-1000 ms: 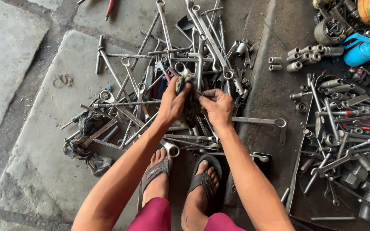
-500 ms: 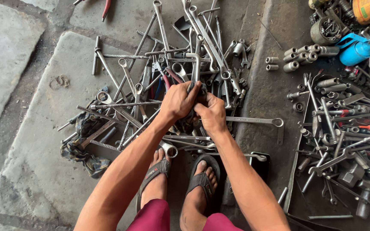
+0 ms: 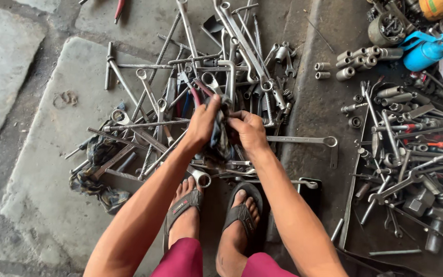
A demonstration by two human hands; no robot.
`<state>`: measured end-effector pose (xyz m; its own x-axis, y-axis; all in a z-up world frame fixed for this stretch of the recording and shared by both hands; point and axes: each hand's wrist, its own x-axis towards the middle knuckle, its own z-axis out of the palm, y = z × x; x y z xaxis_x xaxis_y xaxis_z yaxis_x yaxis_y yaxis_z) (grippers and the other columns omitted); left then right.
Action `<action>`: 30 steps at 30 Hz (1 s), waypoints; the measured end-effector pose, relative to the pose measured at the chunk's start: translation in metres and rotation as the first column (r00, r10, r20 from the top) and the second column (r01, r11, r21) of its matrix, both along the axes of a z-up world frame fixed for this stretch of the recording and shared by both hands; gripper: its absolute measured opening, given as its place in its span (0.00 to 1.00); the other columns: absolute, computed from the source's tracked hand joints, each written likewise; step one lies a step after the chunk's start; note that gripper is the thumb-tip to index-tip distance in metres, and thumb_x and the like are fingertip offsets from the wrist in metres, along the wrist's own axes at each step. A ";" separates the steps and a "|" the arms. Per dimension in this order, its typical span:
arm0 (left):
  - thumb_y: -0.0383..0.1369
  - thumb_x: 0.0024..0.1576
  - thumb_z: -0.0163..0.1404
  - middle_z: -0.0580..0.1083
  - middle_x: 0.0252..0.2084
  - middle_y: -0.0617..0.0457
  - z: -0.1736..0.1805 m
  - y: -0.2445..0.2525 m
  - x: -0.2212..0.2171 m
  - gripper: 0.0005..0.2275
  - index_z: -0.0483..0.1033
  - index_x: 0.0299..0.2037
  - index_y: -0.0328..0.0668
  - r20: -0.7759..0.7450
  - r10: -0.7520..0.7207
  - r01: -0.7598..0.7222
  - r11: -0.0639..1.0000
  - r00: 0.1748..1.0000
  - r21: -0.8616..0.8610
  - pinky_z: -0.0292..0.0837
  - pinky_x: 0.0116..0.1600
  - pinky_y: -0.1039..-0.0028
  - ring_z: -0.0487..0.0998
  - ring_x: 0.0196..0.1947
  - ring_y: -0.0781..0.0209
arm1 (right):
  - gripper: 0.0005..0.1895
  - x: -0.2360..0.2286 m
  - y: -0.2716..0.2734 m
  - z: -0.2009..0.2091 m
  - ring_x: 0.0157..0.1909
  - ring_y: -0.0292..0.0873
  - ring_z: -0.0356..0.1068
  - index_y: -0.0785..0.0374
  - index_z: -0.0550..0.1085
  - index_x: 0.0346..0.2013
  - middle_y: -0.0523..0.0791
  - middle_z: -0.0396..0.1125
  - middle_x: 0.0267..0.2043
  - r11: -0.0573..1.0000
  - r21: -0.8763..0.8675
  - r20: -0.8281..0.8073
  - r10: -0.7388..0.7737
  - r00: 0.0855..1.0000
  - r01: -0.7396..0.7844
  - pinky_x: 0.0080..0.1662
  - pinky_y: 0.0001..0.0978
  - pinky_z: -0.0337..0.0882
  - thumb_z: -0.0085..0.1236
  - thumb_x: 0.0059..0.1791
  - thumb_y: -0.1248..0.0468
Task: The person wipes various metal tools, including wrenches and sockets, with a cloth on a concrete floor. They pick up individual tools, wipe them, and place them back into the pile, repeating this process throughout the clip.
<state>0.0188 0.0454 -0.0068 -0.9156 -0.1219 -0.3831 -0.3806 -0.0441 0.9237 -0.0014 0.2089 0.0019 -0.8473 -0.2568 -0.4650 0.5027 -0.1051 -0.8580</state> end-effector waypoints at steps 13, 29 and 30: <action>0.54 0.65 0.41 0.69 0.24 0.58 0.011 -0.031 -0.004 0.28 0.78 0.30 0.34 0.058 0.013 -0.014 1.000 0.998 0.019 0.63 0.35 0.70 0.64 0.26 0.68 | 0.05 -0.117 0.221 0.043 0.20 0.39 0.71 0.68 0.72 0.34 0.48 0.72 0.27 0.622 0.607 -0.439 -0.255 0.861 0.494 0.21 0.31 0.74 0.58 0.45 0.71; 0.54 0.65 0.40 0.71 0.22 0.56 0.016 -0.044 -0.003 0.29 0.77 0.29 0.32 0.040 0.048 -0.045 0.998 0.998 -0.052 0.67 0.32 0.69 0.69 0.24 0.69 | 0.28 -0.098 0.180 -0.060 0.43 0.50 0.76 0.60 0.75 0.57 0.51 0.74 0.44 0.353 0.922 -0.274 0.300 0.914 0.161 0.45 0.41 0.74 0.63 0.41 0.67; 0.54 0.66 0.40 0.70 0.21 0.56 0.016 -0.044 -0.001 0.29 0.77 0.29 0.32 0.048 0.045 -0.041 0.996 0.998 -0.082 0.66 0.32 0.68 0.68 0.24 0.69 | 0.31 -0.096 0.174 -0.065 0.47 0.53 0.75 0.58 0.75 0.58 0.54 0.73 0.47 0.250 0.946 -0.299 0.413 0.860 0.208 0.50 0.44 0.74 0.65 0.39 0.66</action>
<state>0.0175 0.0016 0.0090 -0.8889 -0.1931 -0.4155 -0.4257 0.0129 0.9047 -0.0975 0.3825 -0.0629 -0.9987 -0.0070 -0.0497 0.0114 0.9329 -0.3598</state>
